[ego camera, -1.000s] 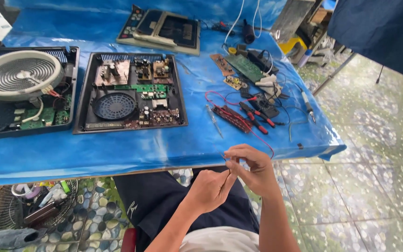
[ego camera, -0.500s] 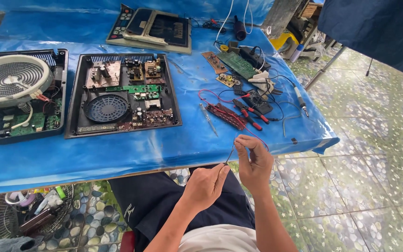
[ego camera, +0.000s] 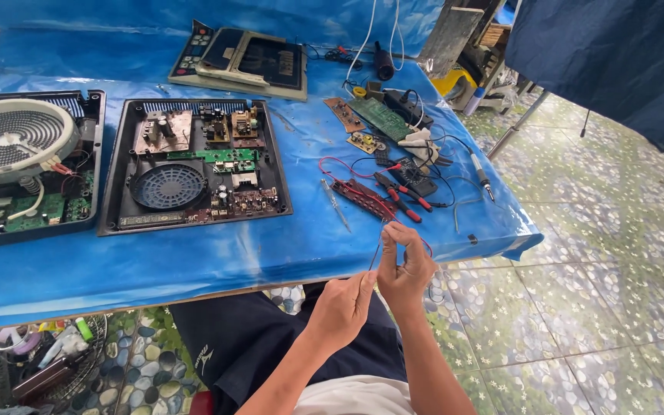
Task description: The person is preparing and diagnosing wires and circuit boards inside an induction cooktop for repair, including using a multimeter and manual wire manipulation.
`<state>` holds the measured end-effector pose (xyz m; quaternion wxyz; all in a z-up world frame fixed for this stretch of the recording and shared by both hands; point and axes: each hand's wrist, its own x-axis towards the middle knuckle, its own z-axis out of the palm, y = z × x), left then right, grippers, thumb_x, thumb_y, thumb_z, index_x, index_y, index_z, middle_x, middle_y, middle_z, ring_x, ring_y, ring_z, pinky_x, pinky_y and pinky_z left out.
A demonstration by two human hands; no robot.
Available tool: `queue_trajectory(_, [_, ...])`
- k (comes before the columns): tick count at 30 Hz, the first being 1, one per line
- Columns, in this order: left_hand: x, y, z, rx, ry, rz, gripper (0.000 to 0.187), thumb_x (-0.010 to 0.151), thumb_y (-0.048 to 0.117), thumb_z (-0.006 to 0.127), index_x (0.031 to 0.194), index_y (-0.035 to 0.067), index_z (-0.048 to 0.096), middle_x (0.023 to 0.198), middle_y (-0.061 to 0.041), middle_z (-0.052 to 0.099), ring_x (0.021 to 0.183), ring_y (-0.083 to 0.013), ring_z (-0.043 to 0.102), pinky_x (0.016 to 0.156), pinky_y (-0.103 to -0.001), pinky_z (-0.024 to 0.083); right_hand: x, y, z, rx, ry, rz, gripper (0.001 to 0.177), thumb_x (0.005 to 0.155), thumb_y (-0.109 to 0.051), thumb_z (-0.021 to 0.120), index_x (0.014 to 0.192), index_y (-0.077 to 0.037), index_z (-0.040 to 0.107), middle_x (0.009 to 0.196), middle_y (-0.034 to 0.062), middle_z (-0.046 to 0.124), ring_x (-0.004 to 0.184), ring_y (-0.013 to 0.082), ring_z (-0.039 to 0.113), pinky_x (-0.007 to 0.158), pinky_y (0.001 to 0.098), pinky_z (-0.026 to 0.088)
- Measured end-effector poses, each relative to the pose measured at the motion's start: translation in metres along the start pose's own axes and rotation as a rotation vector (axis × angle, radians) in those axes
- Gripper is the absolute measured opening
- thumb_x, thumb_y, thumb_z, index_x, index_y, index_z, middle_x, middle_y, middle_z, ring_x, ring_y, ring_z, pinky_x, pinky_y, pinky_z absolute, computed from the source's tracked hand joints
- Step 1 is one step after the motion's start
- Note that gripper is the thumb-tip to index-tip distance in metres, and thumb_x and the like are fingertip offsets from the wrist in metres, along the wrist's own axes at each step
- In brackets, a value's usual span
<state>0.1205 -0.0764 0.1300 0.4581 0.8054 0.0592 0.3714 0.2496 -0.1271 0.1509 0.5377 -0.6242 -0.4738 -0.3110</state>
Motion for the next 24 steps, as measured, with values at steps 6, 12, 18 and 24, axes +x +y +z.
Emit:
queue_trajectory(6, [-0.031,0.032,0.023,0.064,-0.206,0.210,0.033,0.111,0.021,0.043,0.107,0.001,0.069,0.057,-0.016,0.060,0.047,-0.0384,0.060,0.045,-0.046,0.041,0.047,0.123,-0.047,-0.148,0.276,0.194,0.010,0.109,-0.004,0.064,0.100,-0.007,0.065,0.084,0.0062,0.061,0.071,0.0175,0.055,0.062,0.0309,0.045])
queue_trajectory(12, [-0.001,0.023,0.012,-0.162,0.095,-0.031,0.047,0.115,0.024,0.032,0.070,0.011,0.028,0.054,0.000,0.020,0.047,-0.0132,0.015,0.051,-0.035,0.016,0.040,0.063,-0.058,0.230,0.024,0.481,0.009,0.103,-0.011,0.068,0.101,-0.003,0.071,0.092,0.0096,0.073,0.078,0.0126,0.065,0.072,0.0262,0.055])
queue_trajectory(18, [-0.016,-0.030,-0.005,-0.111,0.157,0.110,0.046,0.115,0.027,0.029,0.072,0.011,0.031,0.060,0.000,0.023,0.050,-0.0127,0.019,0.052,-0.033,0.020,0.029,0.044,-0.032,0.771,-0.088,0.761,0.013,0.101,-0.015,0.069,0.104,-0.003,0.072,0.083,0.0076,0.068,0.072,0.0155,0.061,0.066,0.0270,0.052])
queue_trajectory(24, [-0.016,-0.040,-0.016,-0.009,0.183,0.133,0.041,0.114,0.024,0.028,0.095,0.005,0.059,0.067,-0.004,0.045,0.046,-0.0142,0.027,0.053,-0.031,0.030,0.029,0.008,-0.018,0.606,-0.336,0.786,0.020,0.098,-0.019,0.070,0.105,-0.001,0.077,0.081,0.0063,0.072,0.072,0.0150,0.062,0.074,0.0319,0.055])
